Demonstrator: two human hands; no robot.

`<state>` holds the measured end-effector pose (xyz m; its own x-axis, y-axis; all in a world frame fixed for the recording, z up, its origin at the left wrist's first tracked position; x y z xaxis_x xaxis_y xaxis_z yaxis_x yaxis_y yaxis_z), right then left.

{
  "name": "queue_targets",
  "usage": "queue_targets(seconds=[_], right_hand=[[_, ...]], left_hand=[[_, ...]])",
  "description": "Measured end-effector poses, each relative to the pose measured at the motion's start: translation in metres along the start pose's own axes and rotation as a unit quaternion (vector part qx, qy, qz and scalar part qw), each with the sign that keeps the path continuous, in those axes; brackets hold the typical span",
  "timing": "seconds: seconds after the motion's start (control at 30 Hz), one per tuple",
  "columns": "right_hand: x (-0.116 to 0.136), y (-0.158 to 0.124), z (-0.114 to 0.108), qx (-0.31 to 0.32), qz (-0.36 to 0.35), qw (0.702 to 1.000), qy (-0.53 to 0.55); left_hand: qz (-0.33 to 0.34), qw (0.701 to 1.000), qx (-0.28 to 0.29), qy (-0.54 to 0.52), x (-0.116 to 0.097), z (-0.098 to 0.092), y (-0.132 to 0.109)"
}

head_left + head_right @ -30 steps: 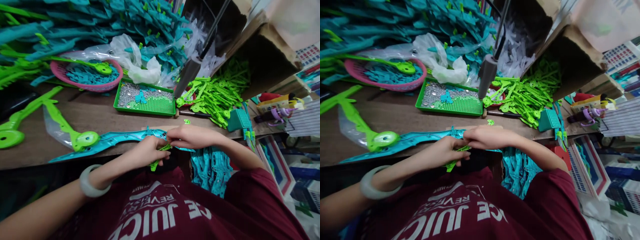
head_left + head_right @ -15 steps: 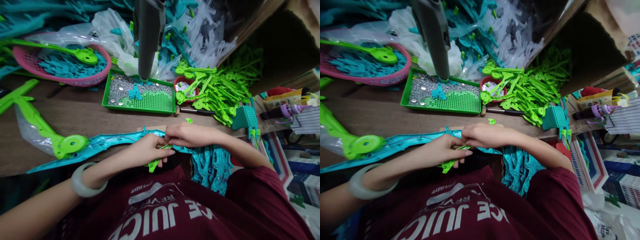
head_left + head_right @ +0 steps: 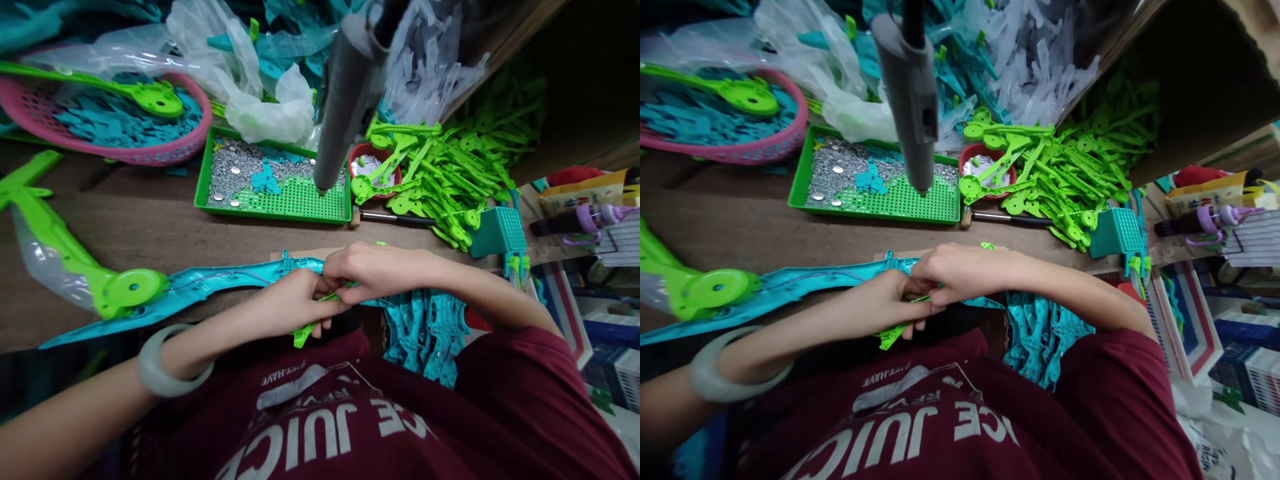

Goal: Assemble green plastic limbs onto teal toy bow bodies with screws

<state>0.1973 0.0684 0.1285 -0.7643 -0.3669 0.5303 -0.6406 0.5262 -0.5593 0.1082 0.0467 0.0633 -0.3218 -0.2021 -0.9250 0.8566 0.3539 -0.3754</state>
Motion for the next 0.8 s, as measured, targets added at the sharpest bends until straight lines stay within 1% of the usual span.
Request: queue_targets(seconds=[0.17,0.27,0.37,0.43,0.53,0.63,0.7,0.8], right_hand=[[-0.004,-0.001,0.001,-0.011,0.004,1.000,-0.003],[-0.005,0.001,0.001,-0.015,0.019,1.000,0.002],[-0.008,0.001,0.000,-0.013,0.031,0.999,0.021],[-0.012,-0.002,-0.002,-0.022,0.029,0.998,0.043],[-0.019,-0.010,-0.007,-0.072,-0.001,0.995,0.065],[-0.025,-0.016,-0.008,-0.122,-0.034,0.989,0.082],[-0.026,-0.017,-0.007,-0.132,-0.049,0.985,0.095],[-0.023,-0.018,-0.004,-0.125,-0.054,0.987,0.088]], left_hand=[[0.007,1.000,-0.005,0.024,-0.004,0.000,0.002],[0.008,0.998,-0.011,0.062,0.000,0.000,0.002],[0.006,0.996,-0.034,0.081,0.005,0.000,0.002],[0.004,0.997,-0.056,0.056,0.009,0.002,0.004],[0.015,0.996,-0.086,-0.035,0.013,0.008,0.007],[0.019,0.992,-0.087,-0.092,0.017,0.016,0.010],[0.017,0.992,-0.077,-0.099,0.018,0.021,0.010],[0.016,0.990,-0.076,-0.116,0.016,0.024,0.009]])
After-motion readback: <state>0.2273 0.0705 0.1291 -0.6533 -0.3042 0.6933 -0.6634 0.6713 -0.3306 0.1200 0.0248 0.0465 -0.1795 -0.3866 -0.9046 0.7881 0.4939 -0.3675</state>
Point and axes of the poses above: each hand's wrist, its own y-axis towards the middle knuckle, its own z-axis out of the palm, x = y × z, the point moved 6 cm from there along y, towards the middle knuckle, and after that the axes turned 9 degrees about z, right-handed, at the moved point
